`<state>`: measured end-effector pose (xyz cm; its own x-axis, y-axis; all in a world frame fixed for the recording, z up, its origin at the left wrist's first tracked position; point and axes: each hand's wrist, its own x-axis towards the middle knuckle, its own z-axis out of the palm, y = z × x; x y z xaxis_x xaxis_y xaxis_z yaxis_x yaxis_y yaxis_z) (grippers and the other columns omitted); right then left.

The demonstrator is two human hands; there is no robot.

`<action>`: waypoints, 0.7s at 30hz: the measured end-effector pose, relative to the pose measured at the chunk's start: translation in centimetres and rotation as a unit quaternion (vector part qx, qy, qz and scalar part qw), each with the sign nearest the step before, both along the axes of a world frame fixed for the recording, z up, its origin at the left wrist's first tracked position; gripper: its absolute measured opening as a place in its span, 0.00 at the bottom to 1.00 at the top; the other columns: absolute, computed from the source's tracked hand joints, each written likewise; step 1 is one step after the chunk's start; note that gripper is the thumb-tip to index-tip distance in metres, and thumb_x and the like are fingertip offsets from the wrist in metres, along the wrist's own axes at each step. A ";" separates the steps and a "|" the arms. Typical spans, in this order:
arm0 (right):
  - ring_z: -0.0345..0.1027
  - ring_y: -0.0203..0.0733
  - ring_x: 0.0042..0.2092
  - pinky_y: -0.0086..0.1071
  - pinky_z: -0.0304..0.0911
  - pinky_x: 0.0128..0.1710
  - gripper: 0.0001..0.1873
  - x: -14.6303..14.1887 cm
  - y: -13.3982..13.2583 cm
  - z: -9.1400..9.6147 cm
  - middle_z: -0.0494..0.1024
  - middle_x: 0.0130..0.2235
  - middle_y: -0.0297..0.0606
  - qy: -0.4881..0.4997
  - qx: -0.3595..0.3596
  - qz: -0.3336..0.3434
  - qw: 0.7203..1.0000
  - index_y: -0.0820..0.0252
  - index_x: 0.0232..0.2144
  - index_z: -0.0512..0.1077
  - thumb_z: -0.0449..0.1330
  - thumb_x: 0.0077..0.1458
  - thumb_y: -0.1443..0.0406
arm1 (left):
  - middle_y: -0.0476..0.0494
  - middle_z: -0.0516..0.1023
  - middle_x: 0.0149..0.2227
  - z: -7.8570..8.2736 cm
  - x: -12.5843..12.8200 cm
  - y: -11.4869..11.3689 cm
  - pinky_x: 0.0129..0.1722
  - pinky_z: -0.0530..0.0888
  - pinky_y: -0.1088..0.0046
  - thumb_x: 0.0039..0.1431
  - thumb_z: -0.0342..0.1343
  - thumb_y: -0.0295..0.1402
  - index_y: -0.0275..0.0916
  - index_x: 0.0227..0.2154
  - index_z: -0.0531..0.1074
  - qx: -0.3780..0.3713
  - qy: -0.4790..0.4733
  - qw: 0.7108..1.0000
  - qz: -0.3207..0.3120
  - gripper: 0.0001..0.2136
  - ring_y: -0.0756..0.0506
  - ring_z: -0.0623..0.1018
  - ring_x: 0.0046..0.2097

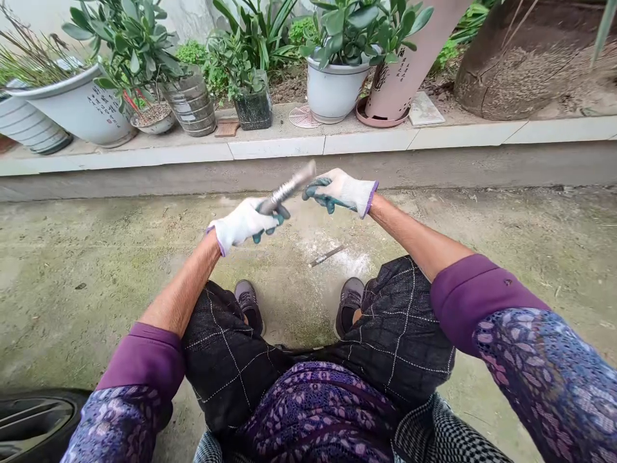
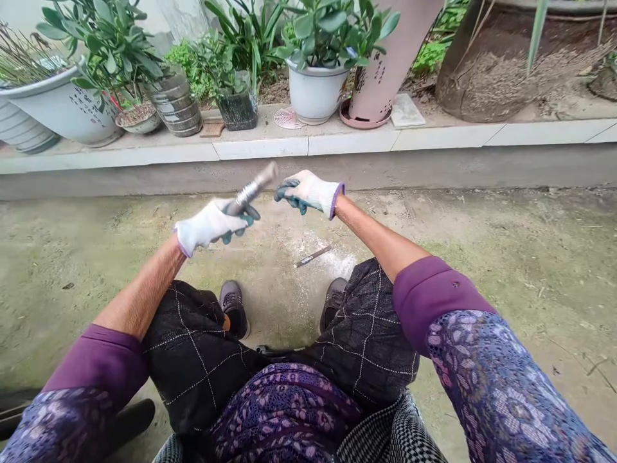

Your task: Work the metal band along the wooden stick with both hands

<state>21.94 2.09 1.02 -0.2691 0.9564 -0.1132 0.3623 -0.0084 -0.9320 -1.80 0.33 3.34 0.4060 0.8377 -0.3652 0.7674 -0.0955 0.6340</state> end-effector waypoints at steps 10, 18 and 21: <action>0.59 0.28 0.19 0.23 0.51 0.17 0.03 -0.9 -1.2 -0.8 0.71 0.18 0.30 -0.174 -0.003 0.071 0.982 0.62 0.28 0.79 0.65 0.49 0.68 | 0.38 0.78 0.30 -6.6 2.1 5.0 0.37 0.73 0.66 0.58 0.51 0.27 0.38 0.40 0.78 0.129 0.369 0.892 -0.226 0.11 0.40 0.79 0.34; 0.56 0.28 0.19 0.24 0.53 0.16 0.07 1.8 0.5 -1.6 0.65 0.18 0.29 -0.114 -0.031 -0.013 0.993 0.65 0.28 0.76 0.58 0.54 0.72 | 0.46 0.77 0.30 -3.8 2.9 2.7 0.28 0.71 0.77 0.59 0.54 0.33 0.40 0.47 0.77 0.070 0.036 0.991 -0.112 0.14 0.51 0.74 0.27; 0.58 0.30 0.20 0.24 0.55 0.16 0.08 0.1 -0.7 -1.5 0.64 0.18 0.29 -0.056 -0.041 0.009 0.998 0.64 0.29 0.75 0.56 0.55 0.74 | 0.46 0.76 0.29 -3.1 2.4 3.0 0.23 0.69 0.79 0.57 0.54 0.31 0.37 0.48 0.75 0.050 -0.062 0.997 0.017 0.16 0.53 0.71 0.25</action>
